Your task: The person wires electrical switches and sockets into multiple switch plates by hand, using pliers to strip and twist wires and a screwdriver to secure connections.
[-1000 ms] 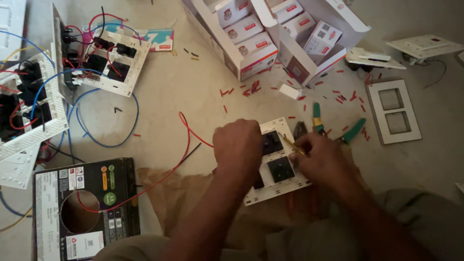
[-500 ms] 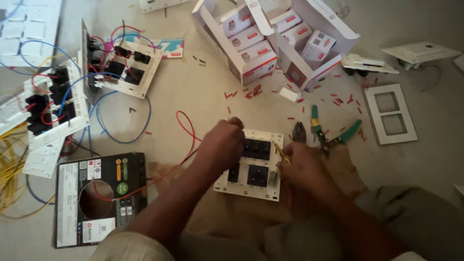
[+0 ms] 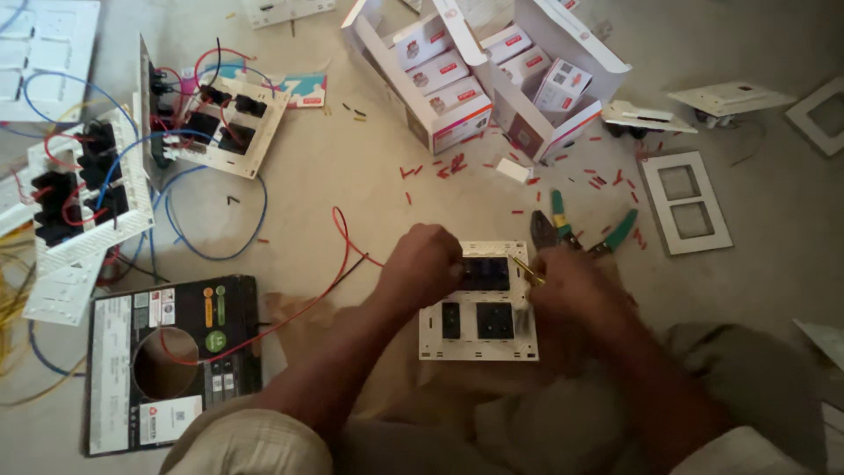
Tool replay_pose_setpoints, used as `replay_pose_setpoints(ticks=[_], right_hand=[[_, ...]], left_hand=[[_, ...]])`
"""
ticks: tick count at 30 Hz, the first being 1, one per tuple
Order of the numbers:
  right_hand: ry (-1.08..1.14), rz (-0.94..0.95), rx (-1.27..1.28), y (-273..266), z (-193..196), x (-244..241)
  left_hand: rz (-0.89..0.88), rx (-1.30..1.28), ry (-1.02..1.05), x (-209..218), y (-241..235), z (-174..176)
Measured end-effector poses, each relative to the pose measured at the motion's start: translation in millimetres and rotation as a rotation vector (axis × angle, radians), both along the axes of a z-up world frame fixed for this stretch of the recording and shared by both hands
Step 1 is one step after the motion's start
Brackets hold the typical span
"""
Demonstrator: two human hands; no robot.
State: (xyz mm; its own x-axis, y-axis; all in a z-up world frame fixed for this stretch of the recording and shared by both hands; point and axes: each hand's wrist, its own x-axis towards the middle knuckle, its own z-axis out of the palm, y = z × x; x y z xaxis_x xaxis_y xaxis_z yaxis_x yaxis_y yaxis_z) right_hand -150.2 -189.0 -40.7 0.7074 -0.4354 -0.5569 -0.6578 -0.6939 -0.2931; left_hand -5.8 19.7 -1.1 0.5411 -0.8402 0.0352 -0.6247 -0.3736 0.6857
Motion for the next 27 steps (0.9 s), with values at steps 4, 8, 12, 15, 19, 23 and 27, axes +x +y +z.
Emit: replay_pose_setpoints(ticks=[4, 8, 12, 15, 19, 23, 27], right_hand=[[-0.114, 0.007, 0.056, -4, -1, -6], [-0.056, -0.049, 0.031, -1, -1, -2], [-0.091, -0.021, 0.061, -4, -5, 0], [-0.010, -0.040, 0.046, -2, -1, 1], [-0.069, -0.037, 0.051, -1, 2, -2], [-0.154, -0.030, 0.056, -4, -4, -7], [-0.149, -0.024, 0.045, 1, -2, -4]], left_hand=[[0.026, 0.161, 0.040, -2, -6, 1], [-0.034, 0.281, -0.011, 4, -13, 3], [-0.108, 0.265, -0.089, 2, -14, 5], [-0.094, 0.358, -0.056, 7, -16, 10], [-0.104, 0.293, -0.107, 7, -13, 13], [-0.130, 0.332, -0.114, 9, -10, 17], [-0.067, 0.312, -0.095, 9, -9, 21]])
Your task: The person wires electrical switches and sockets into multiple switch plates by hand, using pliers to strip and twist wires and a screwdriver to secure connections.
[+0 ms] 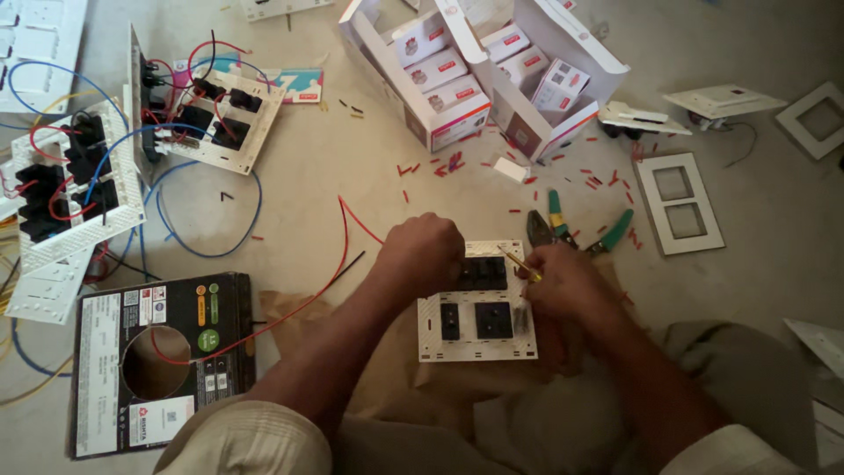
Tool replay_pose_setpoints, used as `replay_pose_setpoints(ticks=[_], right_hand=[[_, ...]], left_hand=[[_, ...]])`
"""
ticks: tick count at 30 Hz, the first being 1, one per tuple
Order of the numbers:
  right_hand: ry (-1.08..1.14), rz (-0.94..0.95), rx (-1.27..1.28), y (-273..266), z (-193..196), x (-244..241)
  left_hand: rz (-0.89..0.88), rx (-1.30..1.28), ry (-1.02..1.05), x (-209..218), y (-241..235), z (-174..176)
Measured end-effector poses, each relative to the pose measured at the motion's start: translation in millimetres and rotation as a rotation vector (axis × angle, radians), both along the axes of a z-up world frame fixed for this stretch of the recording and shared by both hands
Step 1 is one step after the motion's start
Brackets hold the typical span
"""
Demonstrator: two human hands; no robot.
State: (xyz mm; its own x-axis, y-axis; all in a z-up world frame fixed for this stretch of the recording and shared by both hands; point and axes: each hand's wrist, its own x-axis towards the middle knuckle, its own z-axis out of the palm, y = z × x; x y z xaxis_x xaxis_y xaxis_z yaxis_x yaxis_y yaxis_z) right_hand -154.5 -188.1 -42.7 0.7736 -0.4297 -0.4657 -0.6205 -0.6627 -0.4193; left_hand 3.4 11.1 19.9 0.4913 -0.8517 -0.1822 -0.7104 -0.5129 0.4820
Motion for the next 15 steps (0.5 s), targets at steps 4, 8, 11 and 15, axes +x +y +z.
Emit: replay_pose_setpoints(ticks=[4, 8, 11, 15], right_hand=[[-0.007, -0.004, 0.022, 7, 27, 1], [-0.200, 0.063, 0.131, 12, 74, -4], [-0.212, 0.080, 0.123, 25, 104, -2], [-0.272, 0.126, 0.069, 46, 120, 9]], left_hand=[[0.022, -0.020, 0.006, 1, 2, 0], [0.055, -0.002, 0.042, 1, -1, -2], [0.067, 0.032, 0.034, 3, -3, -2], [0.050, 0.071, 0.025, 3, -3, 0]])
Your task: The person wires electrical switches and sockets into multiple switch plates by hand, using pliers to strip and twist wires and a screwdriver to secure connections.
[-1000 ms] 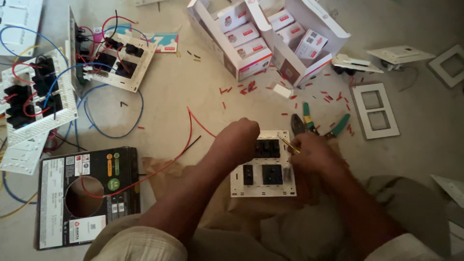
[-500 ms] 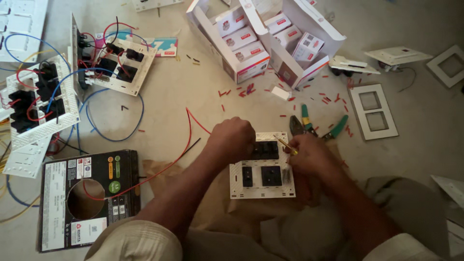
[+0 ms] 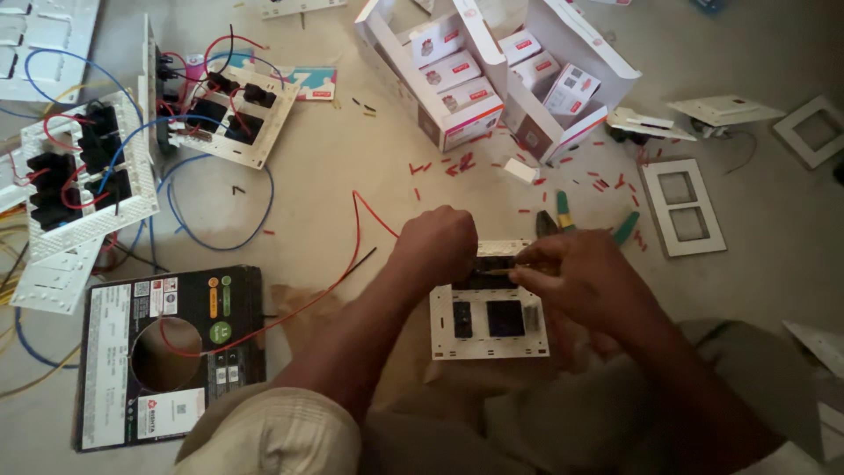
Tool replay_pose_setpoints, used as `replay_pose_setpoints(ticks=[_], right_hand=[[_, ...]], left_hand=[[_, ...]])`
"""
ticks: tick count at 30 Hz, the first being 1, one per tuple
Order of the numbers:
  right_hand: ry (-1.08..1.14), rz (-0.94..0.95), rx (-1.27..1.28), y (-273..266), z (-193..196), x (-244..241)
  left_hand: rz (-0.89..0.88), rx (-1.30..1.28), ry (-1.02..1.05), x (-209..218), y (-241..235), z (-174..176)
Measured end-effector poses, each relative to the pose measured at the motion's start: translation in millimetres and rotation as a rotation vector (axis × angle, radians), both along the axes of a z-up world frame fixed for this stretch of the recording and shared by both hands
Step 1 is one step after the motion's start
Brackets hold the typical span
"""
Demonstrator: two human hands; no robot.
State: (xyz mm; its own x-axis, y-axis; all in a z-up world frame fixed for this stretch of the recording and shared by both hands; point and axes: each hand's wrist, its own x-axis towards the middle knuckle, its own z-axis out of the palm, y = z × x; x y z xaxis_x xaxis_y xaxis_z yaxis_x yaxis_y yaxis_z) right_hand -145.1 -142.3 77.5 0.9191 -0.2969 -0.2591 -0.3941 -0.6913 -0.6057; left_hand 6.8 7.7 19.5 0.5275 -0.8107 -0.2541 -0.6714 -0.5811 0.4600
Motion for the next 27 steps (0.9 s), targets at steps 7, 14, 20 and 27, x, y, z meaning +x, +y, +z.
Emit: replay_pose_setpoints(ticks=[7, 14, 20, 27], right_hand=[[0.071, 0.022, -0.103, 15, 8, 15], [0.083, 0.150, -0.279, 17, 15, 33], [0.181, 0.335, -0.368, 31, 19, 45], [-0.029, 0.729, -0.311, 25, 18, 62]], left_hand=[[-0.009, -0.046, -0.001, 0, 1, -1], [-0.050, -0.014, 0.018, 2, 1, 4], [-0.082, -0.031, 0.007, -1, 0, -5], [-0.063, -0.157, 0.015, 3, 1, -26]])
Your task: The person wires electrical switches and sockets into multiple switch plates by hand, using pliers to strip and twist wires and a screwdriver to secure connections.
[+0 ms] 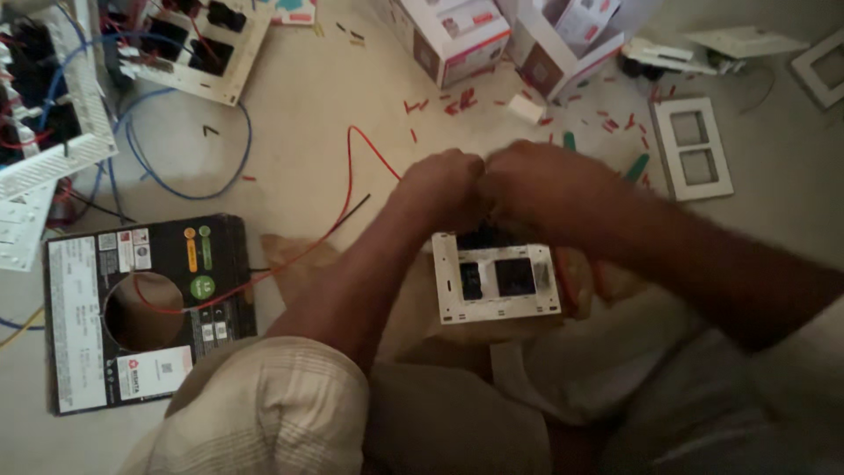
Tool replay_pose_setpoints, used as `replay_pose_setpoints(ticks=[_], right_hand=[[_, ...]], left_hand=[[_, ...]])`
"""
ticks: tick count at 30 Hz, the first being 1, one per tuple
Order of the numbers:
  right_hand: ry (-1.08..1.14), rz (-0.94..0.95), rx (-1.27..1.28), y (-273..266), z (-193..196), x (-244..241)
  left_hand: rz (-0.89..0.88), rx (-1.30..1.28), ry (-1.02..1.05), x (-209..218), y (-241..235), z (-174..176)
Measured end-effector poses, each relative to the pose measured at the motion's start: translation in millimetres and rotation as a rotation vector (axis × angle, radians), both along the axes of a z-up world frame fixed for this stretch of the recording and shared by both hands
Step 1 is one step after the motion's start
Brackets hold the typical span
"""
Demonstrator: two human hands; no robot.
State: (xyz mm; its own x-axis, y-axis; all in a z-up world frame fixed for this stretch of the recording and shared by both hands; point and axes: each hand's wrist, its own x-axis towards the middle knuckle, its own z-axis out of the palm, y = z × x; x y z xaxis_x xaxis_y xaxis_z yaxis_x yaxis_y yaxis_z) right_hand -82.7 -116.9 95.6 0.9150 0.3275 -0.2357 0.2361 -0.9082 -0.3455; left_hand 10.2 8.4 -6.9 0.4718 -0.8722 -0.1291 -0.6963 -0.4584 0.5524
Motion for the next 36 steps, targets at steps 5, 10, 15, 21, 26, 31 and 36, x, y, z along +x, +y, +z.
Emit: replay_pose_setpoints(ticks=[5, 10, 15, 21, 26, 31, 36], right_hand=[[0.306, -0.145, -0.340, 17, 11, 14], [0.299, -0.088, -0.304, 19, 9, 14], [0.366, -0.051, -0.485, 16, 8, 9], [0.168, 0.017, -0.313, 10, 2, 9], [0.449, -0.150, -0.496, 16, 5, 11], [0.249, 0.002, -0.422, 12, 2, 6], [0.457, -0.118, -0.478, 16, 4, 8]], left_hand=[[-0.057, -0.045, -0.017, 8, -1, -19], [-0.043, 0.042, 0.068, 9, -3, -11], [-0.097, 0.161, 0.107, 11, -3, 5], [-0.062, 0.081, 0.158, 11, -3, 2], [-0.142, 0.098, 0.091, 12, -4, -1], [-0.064, 0.100, 0.155, 12, -3, 2], [-0.086, 0.192, 0.139, 11, -5, 5]])
